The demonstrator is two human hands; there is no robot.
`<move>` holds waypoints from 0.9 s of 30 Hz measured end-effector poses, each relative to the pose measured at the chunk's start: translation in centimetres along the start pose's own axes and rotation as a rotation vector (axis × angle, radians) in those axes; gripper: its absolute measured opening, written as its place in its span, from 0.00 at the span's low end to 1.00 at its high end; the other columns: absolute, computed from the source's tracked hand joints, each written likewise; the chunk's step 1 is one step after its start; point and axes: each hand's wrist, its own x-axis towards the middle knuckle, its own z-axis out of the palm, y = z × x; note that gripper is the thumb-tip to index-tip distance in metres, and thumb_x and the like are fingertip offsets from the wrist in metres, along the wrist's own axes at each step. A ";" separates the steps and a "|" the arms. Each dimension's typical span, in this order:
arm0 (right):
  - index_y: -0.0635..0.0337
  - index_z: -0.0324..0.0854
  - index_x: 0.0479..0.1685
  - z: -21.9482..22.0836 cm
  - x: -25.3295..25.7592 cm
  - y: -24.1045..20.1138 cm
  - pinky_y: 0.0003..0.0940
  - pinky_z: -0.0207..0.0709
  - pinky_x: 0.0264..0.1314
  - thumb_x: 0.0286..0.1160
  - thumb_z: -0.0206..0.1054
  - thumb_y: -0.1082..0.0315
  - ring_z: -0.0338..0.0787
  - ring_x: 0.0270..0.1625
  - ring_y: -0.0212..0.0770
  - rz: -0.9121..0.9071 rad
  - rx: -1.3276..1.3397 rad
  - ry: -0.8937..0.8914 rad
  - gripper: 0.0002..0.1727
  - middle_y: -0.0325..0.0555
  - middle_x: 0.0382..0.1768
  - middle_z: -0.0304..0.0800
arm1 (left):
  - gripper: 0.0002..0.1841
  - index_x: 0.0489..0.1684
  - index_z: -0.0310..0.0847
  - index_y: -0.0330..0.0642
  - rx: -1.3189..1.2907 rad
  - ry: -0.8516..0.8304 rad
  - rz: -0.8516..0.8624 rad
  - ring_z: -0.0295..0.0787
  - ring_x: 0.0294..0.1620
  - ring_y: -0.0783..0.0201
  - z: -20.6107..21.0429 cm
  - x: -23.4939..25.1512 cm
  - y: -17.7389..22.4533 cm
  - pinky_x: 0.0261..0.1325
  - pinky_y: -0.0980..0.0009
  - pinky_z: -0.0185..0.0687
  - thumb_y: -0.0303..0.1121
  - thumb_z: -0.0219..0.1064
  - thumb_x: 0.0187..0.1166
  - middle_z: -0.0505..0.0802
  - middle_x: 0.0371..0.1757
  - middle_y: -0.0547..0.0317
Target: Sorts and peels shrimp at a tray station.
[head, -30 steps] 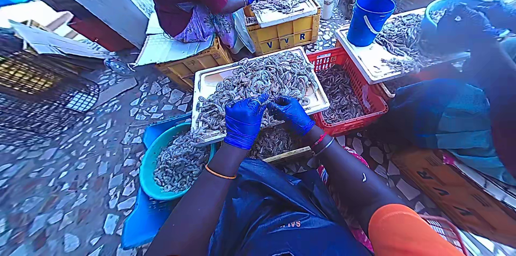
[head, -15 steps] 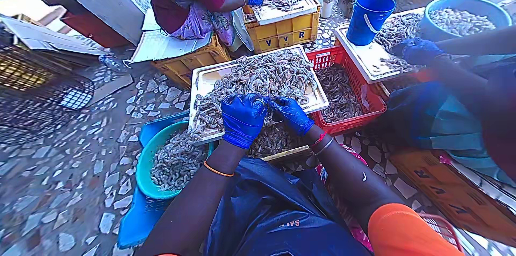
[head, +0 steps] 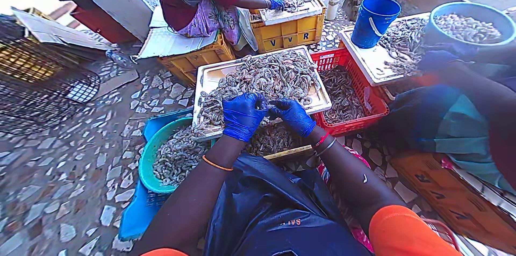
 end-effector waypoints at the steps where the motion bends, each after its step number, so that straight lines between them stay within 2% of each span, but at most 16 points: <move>1: 0.65 0.85 0.64 0.0 0.0 0.1 0.36 0.89 0.54 0.88 0.61 0.69 0.95 0.42 0.37 0.005 0.010 -0.007 0.15 0.48 0.43 0.96 | 0.13 0.43 0.90 0.39 -0.019 -0.017 -0.047 0.93 0.49 0.40 -0.2 -0.1 -0.2 0.56 0.34 0.78 0.40 0.70 0.75 0.95 0.43 0.41; 4: 0.66 0.84 0.65 0.0 0.0 0.3 0.37 0.89 0.54 0.88 0.60 0.71 0.95 0.42 0.38 0.031 0.053 -0.012 0.15 0.48 0.44 0.96 | 0.14 0.45 0.90 0.37 -0.076 -0.066 -0.171 0.93 0.50 0.37 -0.9 -0.5 -1.2 0.56 0.31 0.78 0.40 0.71 0.76 0.94 0.45 0.39; 7: 0.67 0.82 0.67 0.0 0.0 0.4 0.37 0.89 0.55 0.88 0.60 0.72 0.95 0.44 0.39 0.056 0.134 -0.028 0.15 0.51 0.47 0.96 | 0.13 0.48 0.90 0.41 -0.154 -0.088 -0.267 0.92 0.53 0.39 -1.5 -0.9 -2.6 0.58 0.31 0.79 0.40 0.70 0.78 0.95 0.48 0.41; 12: 0.67 0.81 0.67 0.2 0.6 1.3 0.38 0.91 0.56 0.89 0.58 0.72 0.96 0.47 0.42 0.087 0.159 -0.030 0.15 0.54 0.52 0.95 | 0.14 0.51 0.89 0.41 -0.173 -0.099 -0.356 0.91 0.56 0.39 -2.4 -2.7 -6.1 0.61 0.30 0.78 0.42 0.68 0.81 0.94 0.50 0.40; 15: 0.69 0.83 0.63 -0.3 1.3 1.7 0.38 0.91 0.57 0.87 0.60 0.73 0.97 0.49 0.42 0.009 0.176 0.182 0.14 0.54 0.52 0.95 | 0.15 0.52 0.90 0.43 -0.126 -0.125 -0.463 0.91 0.58 0.38 -3.1 -4.9 -9.3 0.63 0.28 0.75 0.44 0.67 0.83 0.94 0.52 0.42; 18: 0.66 0.82 0.67 -1.9 1.7 2.4 0.38 0.91 0.57 0.88 0.60 0.70 0.96 0.51 0.41 -0.087 0.144 0.387 0.15 0.52 0.56 0.93 | 0.15 0.52 0.90 0.43 -0.116 -0.201 -0.539 0.90 0.58 0.35 -3.4 -7.0 -12.1 0.62 0.25 0.74 0.44 0.66 0.84 0.94 0.52 0.40; 21: 0.61 0.81 0.70 -2.5 2.0 3.1 0.38 0.90 0.58 0.90 0.60 0.67 0.96 0.52 0.41 -0.059 0.067 0.429 0.16 0.49 0.57 0.94 | 0.13 0.53 0.92 0.50 -0.078 -0.377 -0.422 0.91 0.59 0.40 -2.6 -6.8 -12.6 0.64 0.28 0.74 0.43 0.65 0.85 0.95 0.54 0.45; 22: 0.61 0.80 0.69 -2.2 2.2 3.3 0.38 0.90 0.58 0.89 0.60 0.67 0.95 0.52 0.41 -0.048 0.049 0.424 0.16 0.49 0.57 0.93 | 0.13 0.58 0.92 0.54 -0.044 -0.511 -0.349 0.89 0.64 0.42 -2.4 -6.0 -11.8 0.69 0.29 0.70 0.44 0.66 0.84 0.94 0.58 0.48; 24: 0.62 0.82 0.68 -1.3 2.7 3.2 0.38 0.90 0.58 0.88 0.62 0.69 0.95 0.50 0.39 -0.025 -0.020 0.431 0.15 0.49 0.56 0.94 | 0.24 0.76 0.82 0.60 0.028 -0.790 -0.227 0.75 0.80 0.41 -2.0 -3.6 -9.2 0.77 0.25 0.58 0.51 0.68 0.81 0.86 0.74 0.52; 25: 0.62 0.84 0.65 -0.6 3.4 3.1 0.37 0.90 0.57 0.86 0.64 0.70 0.96 0.49 0.38 -0.032 -0.051 0.452 0.14 0.48 0.53 0.95 | 0.29 0.80 0.78 0.59 0.044 -0.829 -0.195 0.68 0.84 0.39 -2.0 -2.4 -7.9 0.76 0.23 0.56 0.54 0.69 0.79 0.81 0.80 0.52; 27: 0.62 0.86 0.64 0.6 4.5 2.9 0.35 0.89 0.56 0.84 0.65 0.71 0.95 0.47 0.35 -0.075 -0.139 0.494 0.14 0.46 0.51 0.96 | 0.31 0.82 0.75 0.59 -0.005 -0.720 -0.198 0.63 0.88 0.41 -2.0 -1.2 -6.2 0.82 0.24 0.48 0.53 0.70 0.79 0.77 0.85 0.54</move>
